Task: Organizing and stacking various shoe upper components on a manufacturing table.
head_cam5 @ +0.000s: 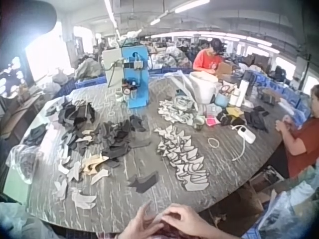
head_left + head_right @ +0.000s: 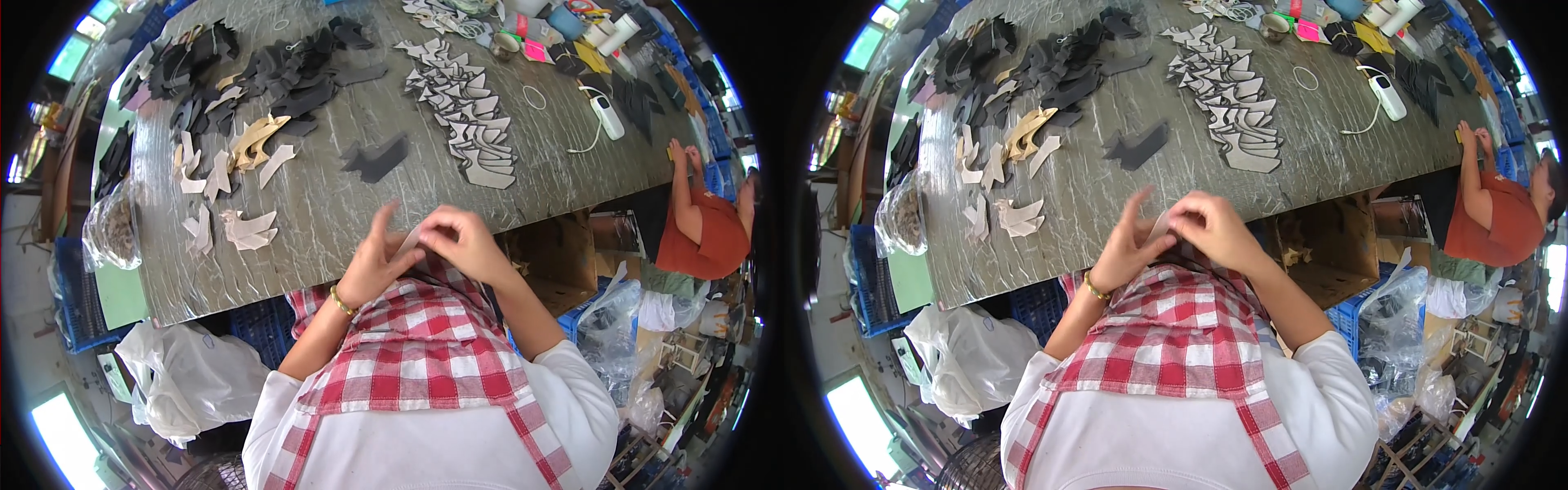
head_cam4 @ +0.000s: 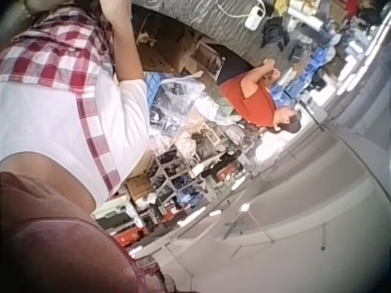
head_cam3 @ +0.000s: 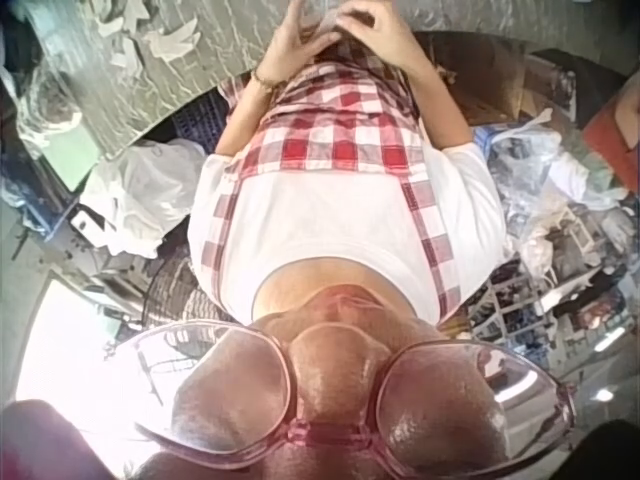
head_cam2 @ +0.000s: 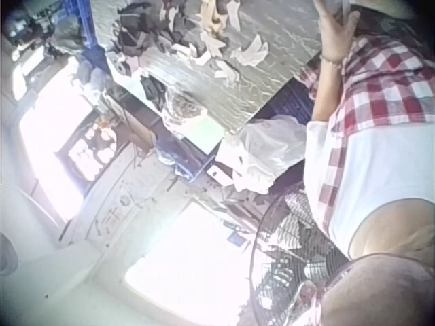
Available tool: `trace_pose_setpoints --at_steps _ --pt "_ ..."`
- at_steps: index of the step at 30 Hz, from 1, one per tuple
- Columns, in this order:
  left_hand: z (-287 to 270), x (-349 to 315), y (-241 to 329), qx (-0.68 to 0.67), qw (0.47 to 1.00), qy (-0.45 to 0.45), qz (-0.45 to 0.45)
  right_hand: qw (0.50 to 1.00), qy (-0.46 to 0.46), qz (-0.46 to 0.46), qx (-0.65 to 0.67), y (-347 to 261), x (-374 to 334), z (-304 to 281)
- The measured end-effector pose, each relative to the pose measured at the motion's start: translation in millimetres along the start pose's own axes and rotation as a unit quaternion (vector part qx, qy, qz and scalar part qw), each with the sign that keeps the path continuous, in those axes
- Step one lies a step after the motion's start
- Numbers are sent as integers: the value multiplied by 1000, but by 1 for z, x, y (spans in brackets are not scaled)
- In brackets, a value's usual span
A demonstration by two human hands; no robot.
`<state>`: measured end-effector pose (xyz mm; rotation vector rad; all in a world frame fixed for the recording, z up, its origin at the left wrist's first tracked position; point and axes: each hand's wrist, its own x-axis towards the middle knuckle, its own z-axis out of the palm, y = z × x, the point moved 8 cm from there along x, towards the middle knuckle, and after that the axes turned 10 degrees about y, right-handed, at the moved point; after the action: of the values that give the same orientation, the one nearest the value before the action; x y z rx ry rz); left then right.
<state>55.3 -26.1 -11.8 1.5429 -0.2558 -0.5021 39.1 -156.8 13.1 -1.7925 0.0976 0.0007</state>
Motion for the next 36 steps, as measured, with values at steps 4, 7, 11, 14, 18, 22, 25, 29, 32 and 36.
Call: trace_pose_setpoints --at_steps 4,7,11,14,18,22,25,29,32,36 --pt "-25 -11 51 265 913 218 221 976 200 -33 -76 -8 11 -42" --pt "-14 -8 48 165 948 210 171 970 181 -115 -111 -27 4 -21" --pt "-15 -8 34 97 961 219 140 970 157 -161 -97 -37 -9 1" --pt "-13 -8 34 106 965 197 136 981 139 -120 -55 -31 -11 2" --pt "-10 -3 15 35 986 137 84 985 127 -112 -29 -28 -13 0" --pt "-4 -1 4 -159 983 87 11 992 98 -82 -21 -22 -16 -2" --pt "-3 0 0 -132 988 75 35 992 92 -74 -36 -24 -18 0" --pt "-1 -2 2 -125 989 63 40 993 82 -72 -43 -26 -17 0" --pt "-2 -2 1 -157 985 66 21 995 69 -67 -10 -24 -16 0" --pt "-8 -1 -4 -81 993 82 26 998 45 -47 24 -11 -16 4"
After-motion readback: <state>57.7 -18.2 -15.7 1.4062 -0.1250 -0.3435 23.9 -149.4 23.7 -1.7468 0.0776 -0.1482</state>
